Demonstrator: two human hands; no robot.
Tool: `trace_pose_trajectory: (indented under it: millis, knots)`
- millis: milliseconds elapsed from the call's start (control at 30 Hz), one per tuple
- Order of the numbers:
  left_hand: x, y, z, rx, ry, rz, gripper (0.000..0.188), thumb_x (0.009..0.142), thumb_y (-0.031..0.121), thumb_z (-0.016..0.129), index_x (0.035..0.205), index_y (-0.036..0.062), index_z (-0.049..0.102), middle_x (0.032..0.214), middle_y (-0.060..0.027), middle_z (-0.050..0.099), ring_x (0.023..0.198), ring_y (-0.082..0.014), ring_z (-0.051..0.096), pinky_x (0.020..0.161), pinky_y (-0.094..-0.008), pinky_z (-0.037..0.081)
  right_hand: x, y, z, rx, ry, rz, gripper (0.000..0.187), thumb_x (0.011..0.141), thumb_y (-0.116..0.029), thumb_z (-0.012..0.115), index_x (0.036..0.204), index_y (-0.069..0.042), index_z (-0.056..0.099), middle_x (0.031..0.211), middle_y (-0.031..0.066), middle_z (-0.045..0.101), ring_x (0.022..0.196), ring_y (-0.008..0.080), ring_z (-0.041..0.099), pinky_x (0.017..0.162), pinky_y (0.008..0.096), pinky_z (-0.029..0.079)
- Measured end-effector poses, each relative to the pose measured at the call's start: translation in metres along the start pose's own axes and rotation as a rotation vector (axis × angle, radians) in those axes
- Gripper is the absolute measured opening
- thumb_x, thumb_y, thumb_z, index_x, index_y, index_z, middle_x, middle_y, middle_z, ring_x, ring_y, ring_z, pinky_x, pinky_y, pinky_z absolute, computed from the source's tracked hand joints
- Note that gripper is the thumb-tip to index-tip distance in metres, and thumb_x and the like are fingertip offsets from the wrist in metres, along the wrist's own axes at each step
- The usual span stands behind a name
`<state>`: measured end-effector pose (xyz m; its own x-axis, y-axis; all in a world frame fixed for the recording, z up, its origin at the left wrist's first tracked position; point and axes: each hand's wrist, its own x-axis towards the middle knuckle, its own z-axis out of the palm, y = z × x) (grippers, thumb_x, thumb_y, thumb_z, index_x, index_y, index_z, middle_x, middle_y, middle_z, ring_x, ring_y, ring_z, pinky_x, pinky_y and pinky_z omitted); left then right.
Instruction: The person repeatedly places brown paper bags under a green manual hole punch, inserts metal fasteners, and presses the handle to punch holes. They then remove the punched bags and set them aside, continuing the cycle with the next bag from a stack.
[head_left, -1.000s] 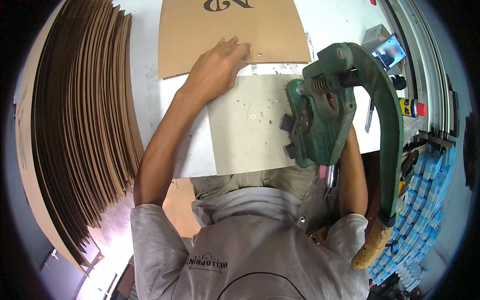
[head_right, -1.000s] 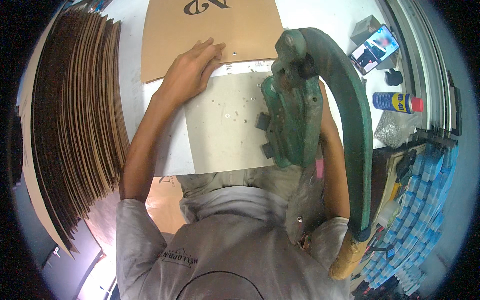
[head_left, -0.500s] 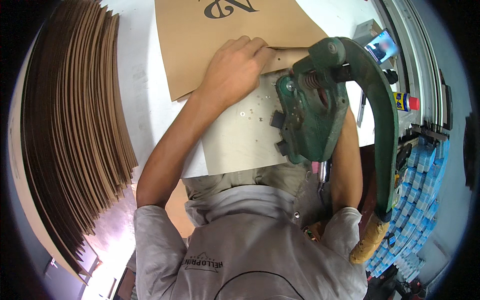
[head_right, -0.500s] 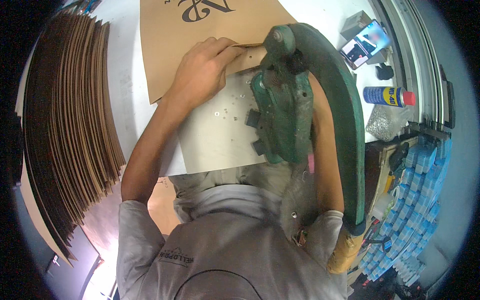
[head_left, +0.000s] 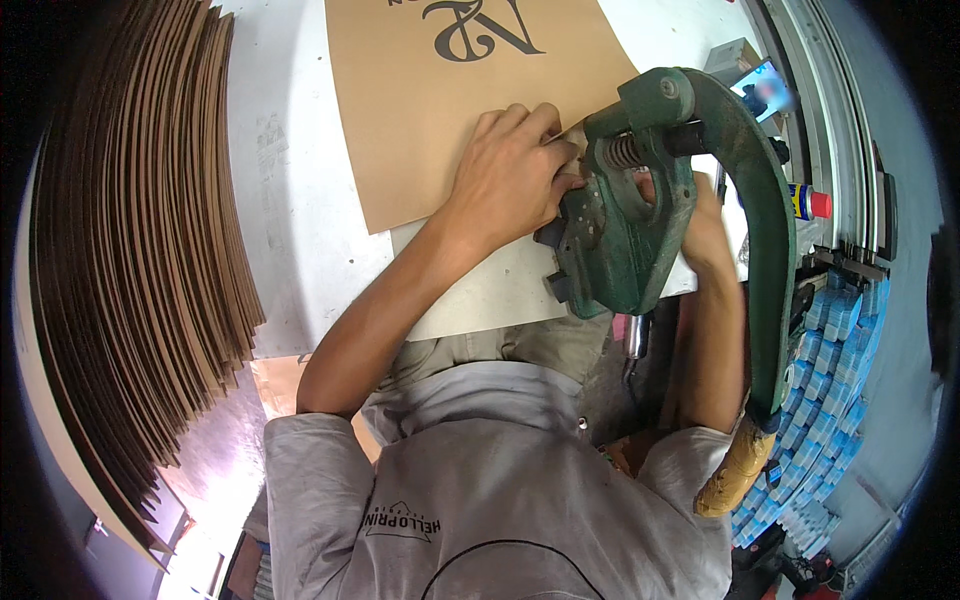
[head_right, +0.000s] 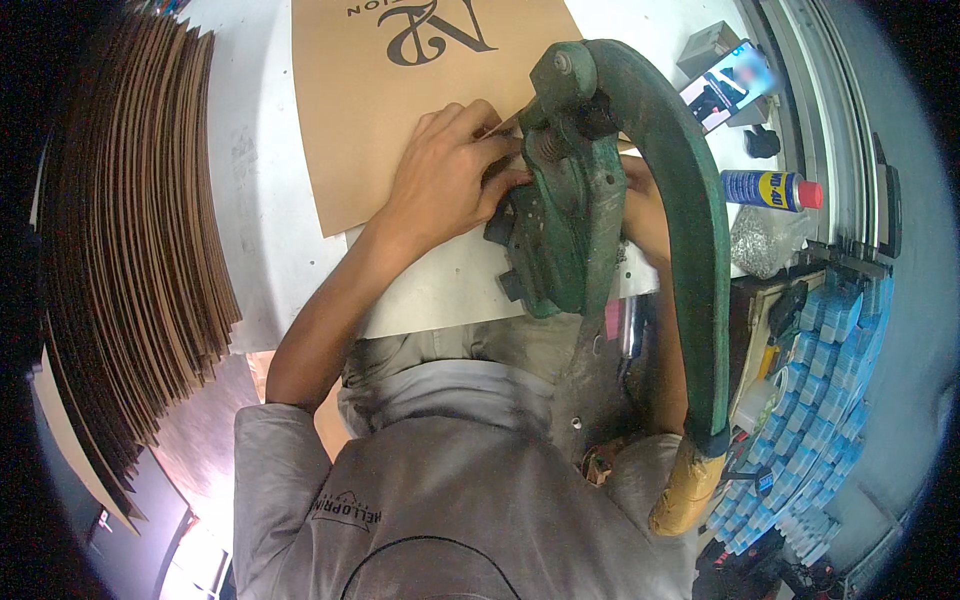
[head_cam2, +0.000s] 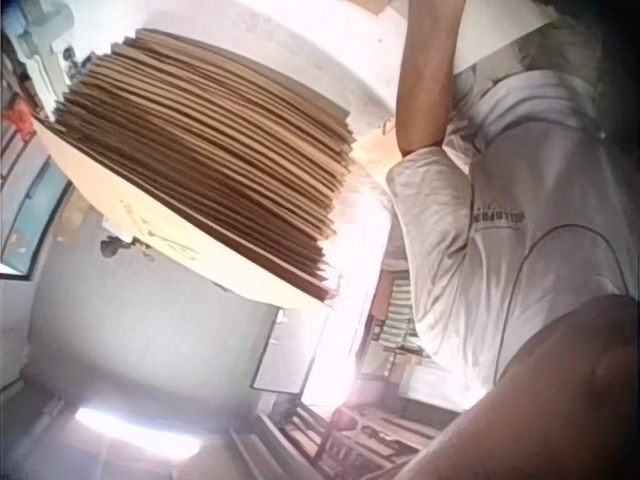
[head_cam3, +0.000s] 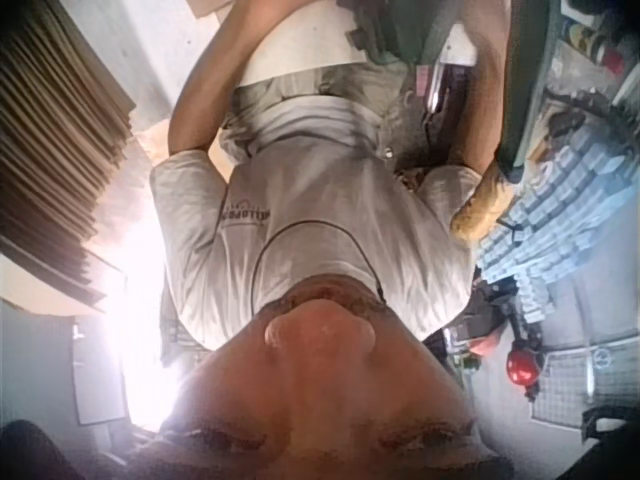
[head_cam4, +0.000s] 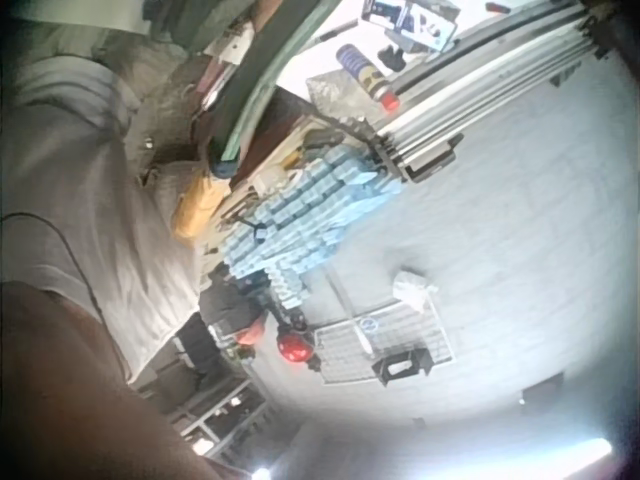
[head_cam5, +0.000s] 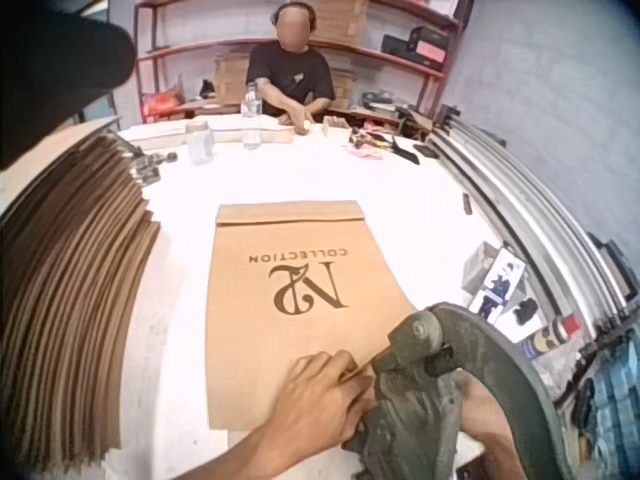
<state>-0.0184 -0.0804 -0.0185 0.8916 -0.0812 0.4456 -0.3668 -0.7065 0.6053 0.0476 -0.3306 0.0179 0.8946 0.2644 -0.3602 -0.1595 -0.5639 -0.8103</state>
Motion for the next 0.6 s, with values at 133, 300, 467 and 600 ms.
trace_pose_trajectory:
  millis: [133, 300, 467, 600]
  knots:
    - [-0.004, -0.005, 0.000, 0.049, 0.042, -0.010, 0.027, 0.080, 0.025, 0.082, 0.097, 0.0045, 0.078, 0.095, -0.0071, 0.062, 0.092, -0.0284, 0.060, 0.086, -0.0415, 0.044, -0.078, -0.105, -0.044, -0.126, 0.356, -0.322, 0.047, 0.097, -0.037, 0.069, 0.126, 0.001, 0.067, 0.105, 0.0107, 0.071, 0.079, 0.0103, 0.064, 0.066, 0.0192, 0.048]
    - [-0.002, 0.000, 0.006, 0.029, 0.014, -0.002, 0.027, 0.079, 0.024, 0.082, 0.096, 0.0041, 0.077, 0.094, -0.0072, 0.062, 0.091, -0.0284, 0.061, 0.087, -0.0414, 0.044, -0.136, -0.148, -0.055, -0.668, -0.519, -0.354, 0.058, 0.098, -0.047, 0.061, 0.147, -0.015, 0.057, 0.155, 0.0081, 0.051, 0.141, 0.0398, 0.045, 0.117, 0.0494, 0.036]
    - [0.001, 0.002, 0.000, 0.077, -0.019, 0.036, 0.022, 0.080, 0.020, 0.081, 0.095, 0.0050, 0.077, 0.095, -0.0079, 0.063, 0.092, -0.0293, 0.061, 0.088, -0.0412, 0.045, -0.131, -0.043, -0.013, -0.835, 0.295, -1.039, 0.078, 0.095, -0.066, 0.054, 0.149, -0.011, 0.052, 0.159, 0.0196, 0.041, 0.154, 0.0395, 0.027, 0.120, 0.0676, 0.016]
    - [-0.003, 0.003, 0.000, 0.010, -0.059, 0.020, 0.017, 0.083, 0.017, 0.077, 0.095, 0.0060, 0.077, 0.097, -0.0078, 0.064, 0.094, -0.0301, 0.062, 0.093, -0.0445, 0.046, -0.172, -0.103, -0.028, -0.033, 0.143, -0.709, 0.076, 0.098, -0.055, 0.054, 0.153, -0.002, 0.044, 0.162, 0.0255, 0.035, 0.151, 0.0370, 0.034, 0.122, 0.0563, 0.029]
